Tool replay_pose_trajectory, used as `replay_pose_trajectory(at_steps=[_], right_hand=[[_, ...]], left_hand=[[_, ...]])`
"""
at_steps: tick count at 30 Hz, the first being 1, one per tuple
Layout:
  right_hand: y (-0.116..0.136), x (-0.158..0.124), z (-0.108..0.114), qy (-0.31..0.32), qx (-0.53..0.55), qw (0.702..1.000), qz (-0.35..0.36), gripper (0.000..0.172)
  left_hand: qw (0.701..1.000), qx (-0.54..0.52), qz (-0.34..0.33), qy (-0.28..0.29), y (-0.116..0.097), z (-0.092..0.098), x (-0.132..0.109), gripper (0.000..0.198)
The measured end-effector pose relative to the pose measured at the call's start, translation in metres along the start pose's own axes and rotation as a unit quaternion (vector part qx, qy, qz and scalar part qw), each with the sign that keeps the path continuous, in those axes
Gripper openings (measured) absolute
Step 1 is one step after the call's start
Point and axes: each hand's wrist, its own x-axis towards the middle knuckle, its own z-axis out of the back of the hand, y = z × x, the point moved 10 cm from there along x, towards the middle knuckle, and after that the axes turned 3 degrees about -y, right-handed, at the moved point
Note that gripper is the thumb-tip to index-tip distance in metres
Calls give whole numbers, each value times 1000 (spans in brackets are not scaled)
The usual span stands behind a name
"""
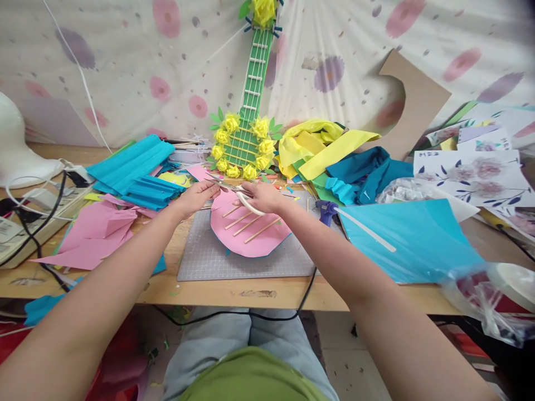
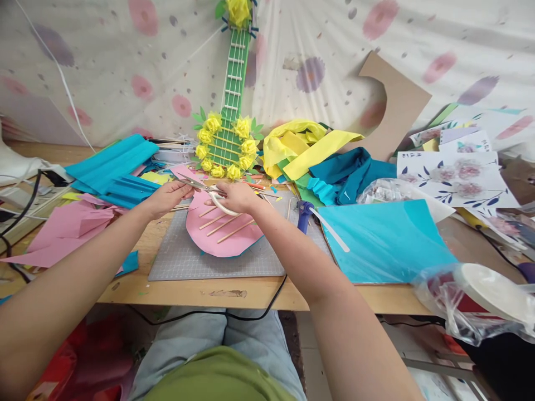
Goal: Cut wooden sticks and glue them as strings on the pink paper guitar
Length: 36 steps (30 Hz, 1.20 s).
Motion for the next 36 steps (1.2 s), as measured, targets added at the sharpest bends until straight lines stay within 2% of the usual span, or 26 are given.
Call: replay_pose_trajectory(at_steps=[4, 10, 12, 14, 17, 20, 22, 25, 27, 32, 36], right_hand=[[-3, -1, 2, -16, -33, 999, -14, 54], [-15, 0, -1, -11, -43, 998, -40, 54], [-30, -1, 1, -13, -43, 995, -89, 54], [-53, -5, 8, -28, -55, 984, -169, 53], [-94, -20, 20, -39, -84, 947, -306, 49], [-128, -36, 20, 13, -106, 915, -388, 46], [-145, -42, 14, 61, -124, 903, -406, 41], [-165, -50, 0, 126, -149, 888, -416, 37], [-175, -52, -8, 147, -162, 883, -416, 40], [-186, -57, -16, 120, -158, 879, -434, 53], [-182, -60, -14, 79, -157, 879, -442, 48]], left_hand=[[1000, 9, -10, 25, 1, -4, -1, 38], [998, 22, -29, 58, -11, -11, -3, 37], [998, 31, -29, 53, -13, -9, -3, 36], [998, 57, -25, 28, -13, 0, -2, 35], [993, 112, 3, -35, -6, 19, 0, 34], [984, 141, 47, -98, 3, 38, 1, 31], [981, 142, 72, -111, 10, 42, 2, 28], [981, 125, 117, -90, 22, 37, 4, 26], [981, 103, 145, -78, 29, 32, 4, 25], [977, 26, 199, -68, 39, 25, 1, 17], [974, 34, 212, -68, 41, 32, 1, 15]])
